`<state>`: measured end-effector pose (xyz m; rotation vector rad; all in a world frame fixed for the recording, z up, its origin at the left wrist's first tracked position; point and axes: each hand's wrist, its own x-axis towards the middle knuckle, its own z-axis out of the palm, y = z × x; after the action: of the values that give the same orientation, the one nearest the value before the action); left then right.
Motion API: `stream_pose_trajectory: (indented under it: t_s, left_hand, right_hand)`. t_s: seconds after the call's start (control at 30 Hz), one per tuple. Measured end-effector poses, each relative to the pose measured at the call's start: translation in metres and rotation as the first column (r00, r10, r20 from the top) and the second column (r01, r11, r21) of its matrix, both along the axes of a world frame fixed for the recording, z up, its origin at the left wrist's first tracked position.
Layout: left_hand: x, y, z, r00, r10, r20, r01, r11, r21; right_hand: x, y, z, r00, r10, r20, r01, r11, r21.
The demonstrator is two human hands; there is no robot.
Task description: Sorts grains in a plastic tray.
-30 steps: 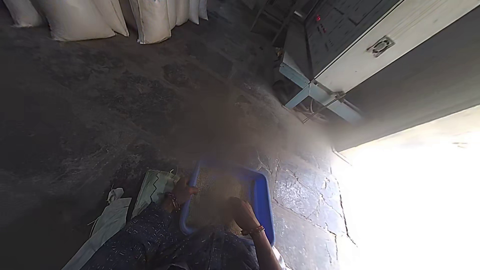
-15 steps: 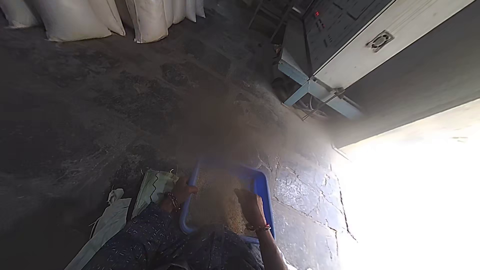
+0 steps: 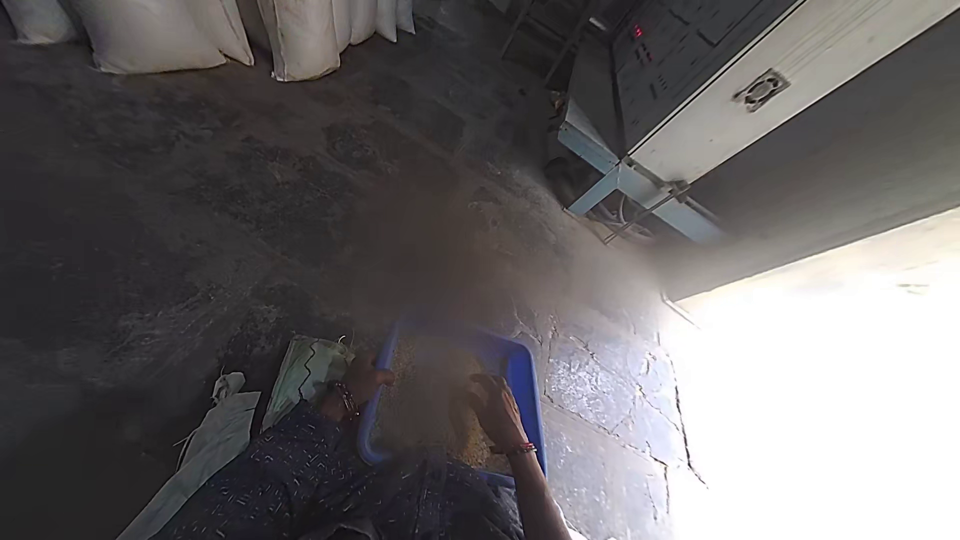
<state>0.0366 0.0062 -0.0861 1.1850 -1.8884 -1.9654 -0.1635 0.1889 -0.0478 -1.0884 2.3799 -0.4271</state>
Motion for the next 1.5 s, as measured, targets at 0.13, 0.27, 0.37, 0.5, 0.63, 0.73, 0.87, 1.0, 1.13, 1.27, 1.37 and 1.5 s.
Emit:
stream_pose_trajectory:
  t_s: [0.13,0.27,0.37,0.5,0.63,0.73,0.87,1.0,1.13,1.27,1.37,1.5]
  left_hand:
    - [0.001,0.000,0.000,1.000,0.001,-0.014,-0.001,1.000,0.016]
    - [0.001,0.000,-0.003,0.999,0.003,-0.032,-0.003,1.000,0.016]
    - [0.001,0.000,-0.006,0.999,-0.005,-0.042,0.005,1.000,0.011]
    - [0.001,0.000,-0.003,0.999,-0.003,-0.037,0.003,1.000,0.016]
    - [0.001,-0.001,-0.004,0.999,-0.017,-0.037,0.017,1.000,0.005]
    - [0.001,0.000,-0.002,0.999,-0.013,-0.041,0.013,1.000,0.007]
    - [0.001,-0.001,-0.002,0.999,-0.022,-0.049,0.022,1.000,-0.002]
    - [0.001,-0.001,-0.002,0.999,-0.020,-0.034,0.020,1.000,-0.004]
    - [0.001,-0.001,-0.002,0.999,-0.009,-0.040,0.009,1.000,0.002]
    - [0.001,0.000,-0.002,0.999,0.001,-0.039,-0.001,1.000,0.003]
    - [0.001,0.000,-0.003,0.999,-0.005,-0.036,0.005,1.000,0.004]
    - [0.001,0.000,-0.003,0.999,-0.011,-0.037,0.011,1.000,-0.006]
  right_hand:
    - [-0.006,0.000,-0.006,0.994,-0.105,-0.010,0.106,0.991,0.086]
    - [-0.011,0.001,-0.016,0.981,-0.188,-0.043,0.193,0.969,0.153]
    - [-0.015,0.002,-0.019,0.979,-0.197,-0.049,0.202,0.966,0.161]
    - [-0.018,-0.006,-0.020,0.981,-0.194,-0.030,0.196,0.965,0.175]
    - [-0.017,-0.017,-0.024,0.995,-0.095,-0.005,0.094,0.984,0.153]
    - [-0.012,-0.031,-0.025,1.000,-0.031,0.002,0.031,0.987,0.160]
    - [0.003,-0.045,-0.026,0.998,0.065,-0.006,-0.063,0.982,0.178]
    - [0.011,-0.046,-0.031,0.983,0.183,-0.015,-0.177,0.966,0.188]
    - [0.013,-0.045,-0.025,0.978,0.206,0.024,-0.206,0.957,0.203]
    - [0.015,-0.037,-0.011,0.980,0.152,0.128,-0.174,0.967,0.186]
    - [0.016,-0.027,-0.003,0.980,0.111,0.166,-0.132,0.983,0.126]
    - [0.013,-0.015,-0.003,0.989,0.052,0.135,-0.056,0.998,0.022]
